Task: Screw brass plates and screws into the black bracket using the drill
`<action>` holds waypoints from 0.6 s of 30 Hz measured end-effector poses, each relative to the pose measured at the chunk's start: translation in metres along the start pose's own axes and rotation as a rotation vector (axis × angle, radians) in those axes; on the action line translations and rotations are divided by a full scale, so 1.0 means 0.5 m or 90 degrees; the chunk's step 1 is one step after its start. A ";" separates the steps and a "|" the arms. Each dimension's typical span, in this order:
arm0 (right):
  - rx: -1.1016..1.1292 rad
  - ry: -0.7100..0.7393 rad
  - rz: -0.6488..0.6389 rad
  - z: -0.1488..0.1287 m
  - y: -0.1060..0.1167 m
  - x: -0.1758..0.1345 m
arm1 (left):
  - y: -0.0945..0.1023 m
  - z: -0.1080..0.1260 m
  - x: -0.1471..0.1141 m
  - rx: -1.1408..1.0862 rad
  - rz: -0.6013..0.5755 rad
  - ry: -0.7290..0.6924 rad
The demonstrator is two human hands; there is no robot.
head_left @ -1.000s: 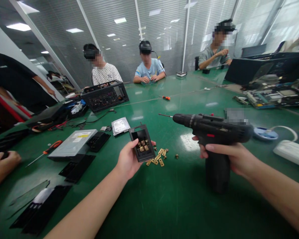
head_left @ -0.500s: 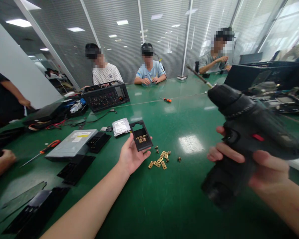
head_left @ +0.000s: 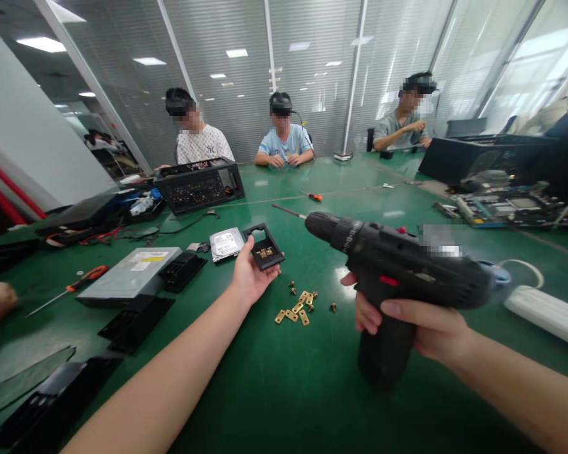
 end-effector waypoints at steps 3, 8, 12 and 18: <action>-0.052 -0.018 -0.020 0.030 -0.007 0.019 | -0.003 0.024 0.025 -0.011 0.015 -0.058; -0.171 0.000 -0.025 0.053 0.024 0.013 | 0.011 0.031 0.023 -0.055 -0.027 -0.108; -0.324 -0.002 -0.064 0.035 0.035 -0.006 | 0.013 0.015 0.014 -0.049 -0.083 -0.050; -0.439 -0.058 -0.104 0.016 0.026 -0.012 | 0.009 0.031 0.017 -0.038 -0.071 -0.079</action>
Point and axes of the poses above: each hand's wrist, its own x-axis towards the middle knuckle, its own y-axis out of the back of the hand, z = x × y, the point moved 8 cm from there along x, towards the middle knuckle, and after that the axes turned 7 degrees about y, right-handed, at the moved point
